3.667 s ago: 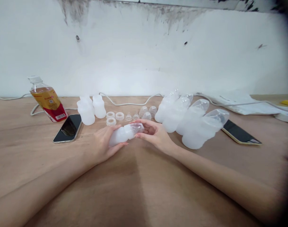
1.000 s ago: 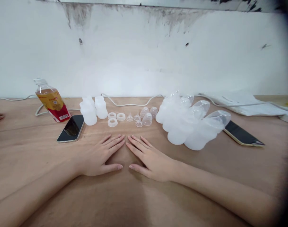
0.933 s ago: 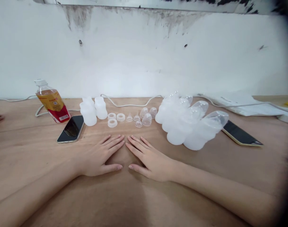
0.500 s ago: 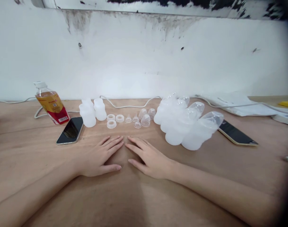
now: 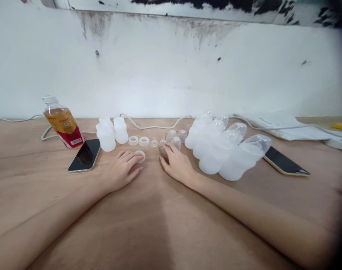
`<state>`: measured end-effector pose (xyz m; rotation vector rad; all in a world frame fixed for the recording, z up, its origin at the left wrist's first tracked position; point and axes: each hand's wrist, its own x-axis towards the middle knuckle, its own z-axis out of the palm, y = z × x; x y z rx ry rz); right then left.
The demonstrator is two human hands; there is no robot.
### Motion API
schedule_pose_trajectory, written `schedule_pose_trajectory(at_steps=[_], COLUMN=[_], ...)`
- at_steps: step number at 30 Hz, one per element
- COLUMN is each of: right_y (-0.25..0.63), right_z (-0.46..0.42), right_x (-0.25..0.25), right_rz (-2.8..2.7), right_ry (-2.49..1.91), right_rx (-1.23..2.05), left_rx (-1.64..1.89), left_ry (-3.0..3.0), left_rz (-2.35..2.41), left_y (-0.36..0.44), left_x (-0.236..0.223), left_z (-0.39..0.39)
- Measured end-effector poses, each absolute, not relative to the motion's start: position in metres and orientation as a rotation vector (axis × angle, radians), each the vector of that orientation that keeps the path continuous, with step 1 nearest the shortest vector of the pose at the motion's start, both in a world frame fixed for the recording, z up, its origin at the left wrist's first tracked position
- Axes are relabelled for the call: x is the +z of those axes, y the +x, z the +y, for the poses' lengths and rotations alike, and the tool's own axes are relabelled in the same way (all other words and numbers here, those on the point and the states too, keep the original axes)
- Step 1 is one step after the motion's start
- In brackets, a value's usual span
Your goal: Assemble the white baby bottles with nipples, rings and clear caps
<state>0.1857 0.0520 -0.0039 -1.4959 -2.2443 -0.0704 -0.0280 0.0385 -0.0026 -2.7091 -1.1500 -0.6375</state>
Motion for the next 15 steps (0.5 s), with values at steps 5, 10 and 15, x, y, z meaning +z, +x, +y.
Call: schedule_pose_trajectory(at_steps=[5, 10, 15], right_y=[0.186, 0.183, 0.184], right_z=[0.038, 0.027, 0.029], right_x=[0.001, -0.001, -0.003], right_rz=[-2.247, -2.459, -2.455], right_ry=[-1.186, -0.877, -0.708], right_rx=[-0.026, 0.081, 0.177], left_rx=[-0.666, -0.768, -1.202], left_ry=[-2.663, -2.815, -2.993], left_rz=[-1.229, -1.225, -1.383], left_y=[-0.028, -0.028, -0.029], left_x=[-0.005, -0.003, 0.003], left_z=[0.04, 0.039, 0.032])
